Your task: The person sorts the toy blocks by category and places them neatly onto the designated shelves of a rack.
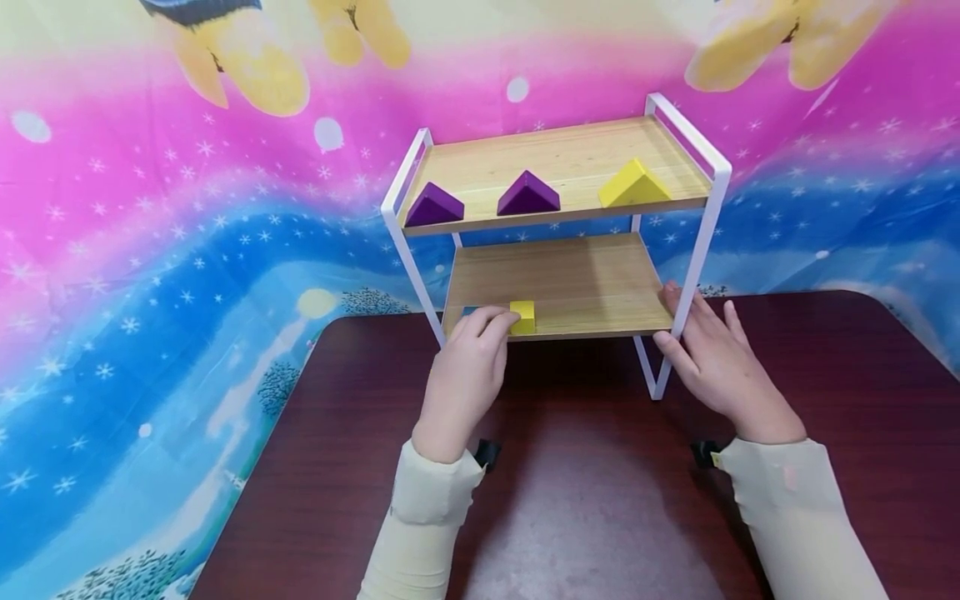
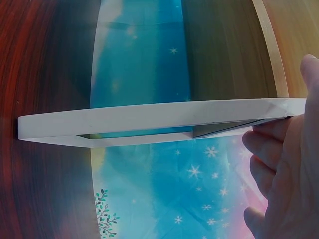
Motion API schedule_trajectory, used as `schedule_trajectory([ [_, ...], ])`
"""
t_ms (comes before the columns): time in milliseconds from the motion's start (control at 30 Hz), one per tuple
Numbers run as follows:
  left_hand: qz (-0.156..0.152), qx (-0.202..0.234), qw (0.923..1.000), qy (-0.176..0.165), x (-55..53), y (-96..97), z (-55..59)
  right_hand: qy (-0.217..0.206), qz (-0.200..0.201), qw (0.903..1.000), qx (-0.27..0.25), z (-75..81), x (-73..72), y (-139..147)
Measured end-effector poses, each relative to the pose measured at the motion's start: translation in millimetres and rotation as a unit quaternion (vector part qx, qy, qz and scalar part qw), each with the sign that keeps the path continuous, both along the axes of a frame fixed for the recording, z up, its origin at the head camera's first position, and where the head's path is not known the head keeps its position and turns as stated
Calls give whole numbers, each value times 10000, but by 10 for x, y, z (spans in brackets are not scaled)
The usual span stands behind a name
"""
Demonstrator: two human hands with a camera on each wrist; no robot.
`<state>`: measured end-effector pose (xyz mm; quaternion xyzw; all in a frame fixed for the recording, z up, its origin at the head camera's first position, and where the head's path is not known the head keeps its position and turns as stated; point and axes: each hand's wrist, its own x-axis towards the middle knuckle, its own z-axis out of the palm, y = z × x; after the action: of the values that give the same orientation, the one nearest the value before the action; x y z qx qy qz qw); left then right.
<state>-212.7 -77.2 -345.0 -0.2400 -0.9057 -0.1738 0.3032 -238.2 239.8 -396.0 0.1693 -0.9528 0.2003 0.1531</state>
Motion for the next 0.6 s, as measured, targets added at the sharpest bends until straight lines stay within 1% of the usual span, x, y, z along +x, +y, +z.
schedule_trajectory([
  [133,90,234,9996,-88,69,-86,-22,50,-33,10000,42,14,10,-6],
  [233,133,364,9992,-71,103,-157,-33,79,-81,9999,96,19,15,-9],
  [333,146,516,9986,10,116,-237,-29,90,-117,9998,134,21,18,-12],
  [433,194,642,9977,22,120,-323,-18,95,-141,9997,185,23,23,-16],
  [600,397,695,9967,-145,126,-433,-13,111,-200,9993,290,25,24,-32],
])
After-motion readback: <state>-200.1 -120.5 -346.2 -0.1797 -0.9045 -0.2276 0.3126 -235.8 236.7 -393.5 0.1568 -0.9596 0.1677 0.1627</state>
